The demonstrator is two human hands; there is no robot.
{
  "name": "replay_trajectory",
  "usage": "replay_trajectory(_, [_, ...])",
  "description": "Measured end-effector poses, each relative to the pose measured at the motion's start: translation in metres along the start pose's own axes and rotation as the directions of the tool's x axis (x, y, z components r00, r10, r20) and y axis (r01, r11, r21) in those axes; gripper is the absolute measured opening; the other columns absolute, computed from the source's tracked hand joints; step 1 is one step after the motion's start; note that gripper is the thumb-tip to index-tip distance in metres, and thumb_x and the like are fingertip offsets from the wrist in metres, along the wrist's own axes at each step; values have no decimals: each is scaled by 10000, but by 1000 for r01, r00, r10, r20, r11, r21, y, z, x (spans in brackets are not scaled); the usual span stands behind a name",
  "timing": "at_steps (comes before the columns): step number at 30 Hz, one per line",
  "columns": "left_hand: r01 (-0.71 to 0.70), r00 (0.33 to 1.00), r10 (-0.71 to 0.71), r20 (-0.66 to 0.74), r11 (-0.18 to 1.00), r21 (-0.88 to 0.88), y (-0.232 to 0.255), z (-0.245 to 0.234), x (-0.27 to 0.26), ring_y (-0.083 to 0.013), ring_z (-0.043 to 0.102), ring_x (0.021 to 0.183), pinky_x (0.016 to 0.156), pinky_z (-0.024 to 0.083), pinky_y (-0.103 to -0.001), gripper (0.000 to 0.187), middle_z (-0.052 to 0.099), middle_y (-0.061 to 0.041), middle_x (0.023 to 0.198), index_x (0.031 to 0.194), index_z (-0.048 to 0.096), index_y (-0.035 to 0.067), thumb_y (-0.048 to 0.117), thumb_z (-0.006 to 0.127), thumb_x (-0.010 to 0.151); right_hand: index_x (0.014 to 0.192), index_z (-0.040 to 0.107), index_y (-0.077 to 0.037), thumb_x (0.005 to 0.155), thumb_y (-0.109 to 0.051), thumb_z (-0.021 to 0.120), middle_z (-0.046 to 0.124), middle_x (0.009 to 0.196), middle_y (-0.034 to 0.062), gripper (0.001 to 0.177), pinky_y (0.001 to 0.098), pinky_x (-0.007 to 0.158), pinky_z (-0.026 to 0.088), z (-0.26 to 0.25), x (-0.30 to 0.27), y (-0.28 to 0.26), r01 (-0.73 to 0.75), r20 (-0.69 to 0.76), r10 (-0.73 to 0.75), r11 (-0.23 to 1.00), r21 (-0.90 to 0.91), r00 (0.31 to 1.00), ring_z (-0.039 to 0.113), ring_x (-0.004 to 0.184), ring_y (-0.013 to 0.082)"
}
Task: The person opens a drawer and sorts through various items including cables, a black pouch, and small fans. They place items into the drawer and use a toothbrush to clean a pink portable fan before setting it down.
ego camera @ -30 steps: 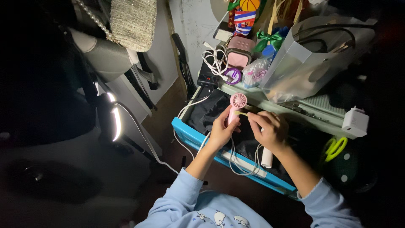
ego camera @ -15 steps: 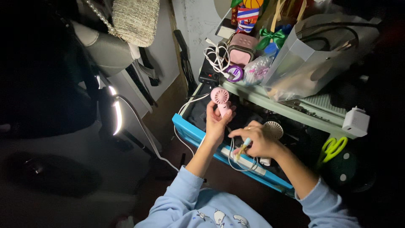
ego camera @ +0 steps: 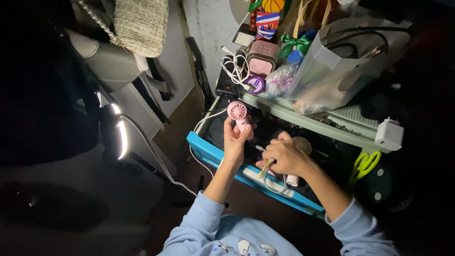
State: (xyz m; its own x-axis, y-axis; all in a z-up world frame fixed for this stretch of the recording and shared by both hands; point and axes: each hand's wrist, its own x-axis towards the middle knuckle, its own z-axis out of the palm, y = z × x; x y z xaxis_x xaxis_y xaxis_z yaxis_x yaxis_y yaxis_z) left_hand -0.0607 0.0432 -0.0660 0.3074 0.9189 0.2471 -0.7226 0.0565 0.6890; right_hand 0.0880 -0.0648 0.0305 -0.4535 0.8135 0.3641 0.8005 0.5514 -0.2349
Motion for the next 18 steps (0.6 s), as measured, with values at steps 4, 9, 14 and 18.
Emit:
replay_trajectory(4, [-5,1000,5,23,1000,-3,-3,-2,1,-217,687,1091,962,562,-351,609,664,-123,1314,1464,379,96,36,712,957,577,651,-151,781,-297,837,648,595,-2,312,411,697,366,3,-4,12,-136,-221,113,987,-91,969,605,580,205])
replay_trajectory(9, [106,991,-111,76,992,74,-8,-3,0,-200,699,986,827,578,-330,619,678,-118,1244,1490,378,88,18,692,962,835,702,-126,804,-198,782,719,787,37,112,392,689,495,7,-17,37,-290,-412,258,957,-17,874,689,714,260])
replay_trajectory(14, [171,974,-201,108,957,235,-11,0,-3,-129,669,941,779,557,-293,677,684,-74,1162,1546,373,81,6,683,948,1090,626,-60,874,-199,801,647,733,109,311,399,607,514,16,-16,40,-425,-393,511,858,289,764,673,662,291])
replay_trajectory(18, [155,969,-221,112,893,422,-7,4,-7,-104,624,862,737,507,-253,599,681,-40,1096,1504,457,48,19,692,954,1083,641,-84,906,-152,771,709,853,130,229,369,633,562,14,-18,39,-380,-413,472,879,288,779,729,742,269])
